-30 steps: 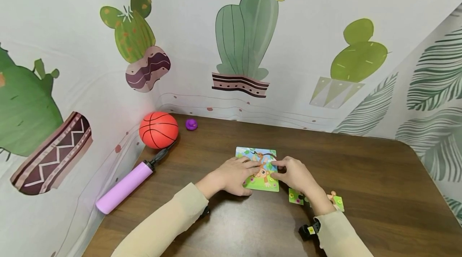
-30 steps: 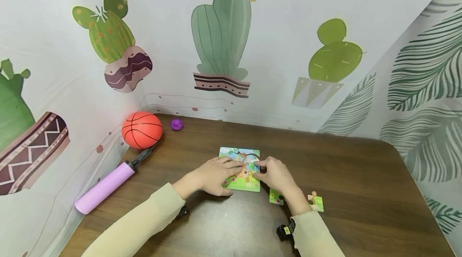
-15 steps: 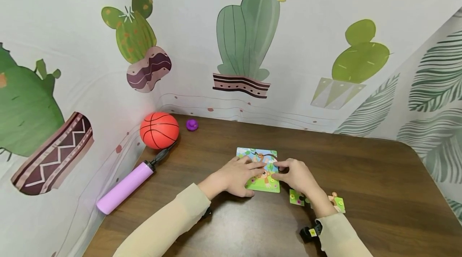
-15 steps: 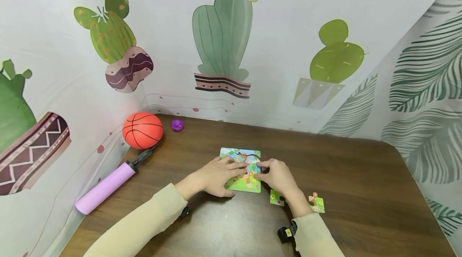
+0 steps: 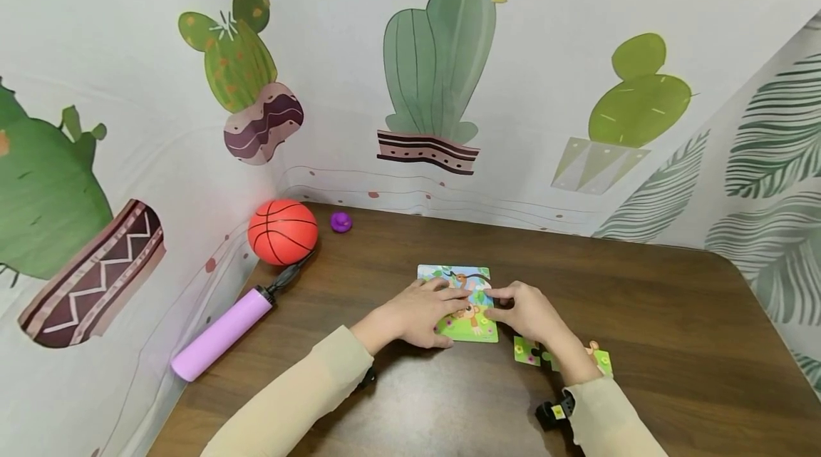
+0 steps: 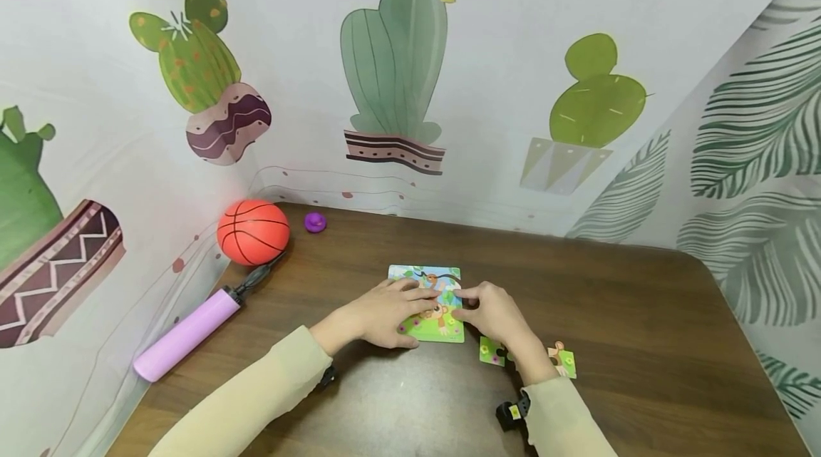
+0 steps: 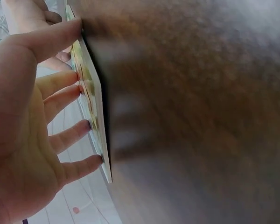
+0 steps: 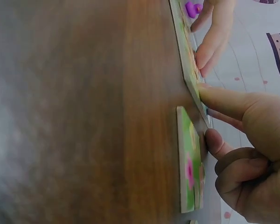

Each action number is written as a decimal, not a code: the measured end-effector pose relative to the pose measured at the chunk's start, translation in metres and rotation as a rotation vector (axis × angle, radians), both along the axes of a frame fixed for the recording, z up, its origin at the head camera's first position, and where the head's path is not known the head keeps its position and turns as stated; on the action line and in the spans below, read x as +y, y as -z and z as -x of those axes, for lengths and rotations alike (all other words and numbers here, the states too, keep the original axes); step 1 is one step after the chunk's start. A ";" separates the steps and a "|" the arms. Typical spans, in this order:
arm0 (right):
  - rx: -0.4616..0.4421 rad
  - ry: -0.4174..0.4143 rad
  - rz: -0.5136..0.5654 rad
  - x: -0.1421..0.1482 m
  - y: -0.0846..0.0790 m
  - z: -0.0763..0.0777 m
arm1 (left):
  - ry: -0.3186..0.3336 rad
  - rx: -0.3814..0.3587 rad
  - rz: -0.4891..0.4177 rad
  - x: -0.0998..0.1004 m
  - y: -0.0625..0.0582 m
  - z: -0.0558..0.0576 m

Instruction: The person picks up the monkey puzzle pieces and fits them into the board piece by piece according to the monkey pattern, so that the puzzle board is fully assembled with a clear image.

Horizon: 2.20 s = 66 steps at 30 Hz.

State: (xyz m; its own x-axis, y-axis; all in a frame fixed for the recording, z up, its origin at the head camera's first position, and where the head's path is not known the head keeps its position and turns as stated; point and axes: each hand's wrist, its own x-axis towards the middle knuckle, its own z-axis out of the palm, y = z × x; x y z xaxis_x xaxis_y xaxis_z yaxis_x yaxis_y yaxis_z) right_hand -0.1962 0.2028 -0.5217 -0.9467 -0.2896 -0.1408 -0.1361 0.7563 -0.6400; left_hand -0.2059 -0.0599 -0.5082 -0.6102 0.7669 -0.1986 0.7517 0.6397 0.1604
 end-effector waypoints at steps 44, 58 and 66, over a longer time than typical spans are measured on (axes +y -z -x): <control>0.106 -0.006 -0.097 0.054 -0.005 -0.067 | 0.049 0.019 -0.040 -0.005 0.006 0.007; 0.080 0.035 -0.077 0.052 -0.007 -0.070 | -0.025 0.026 -0.050 -0.054 0.010 0.002; 0.101 0.038 -0.033 0.053 -0.005 -0.071 | -0.015 0.032 -0.063 -0.071 0.011 0.004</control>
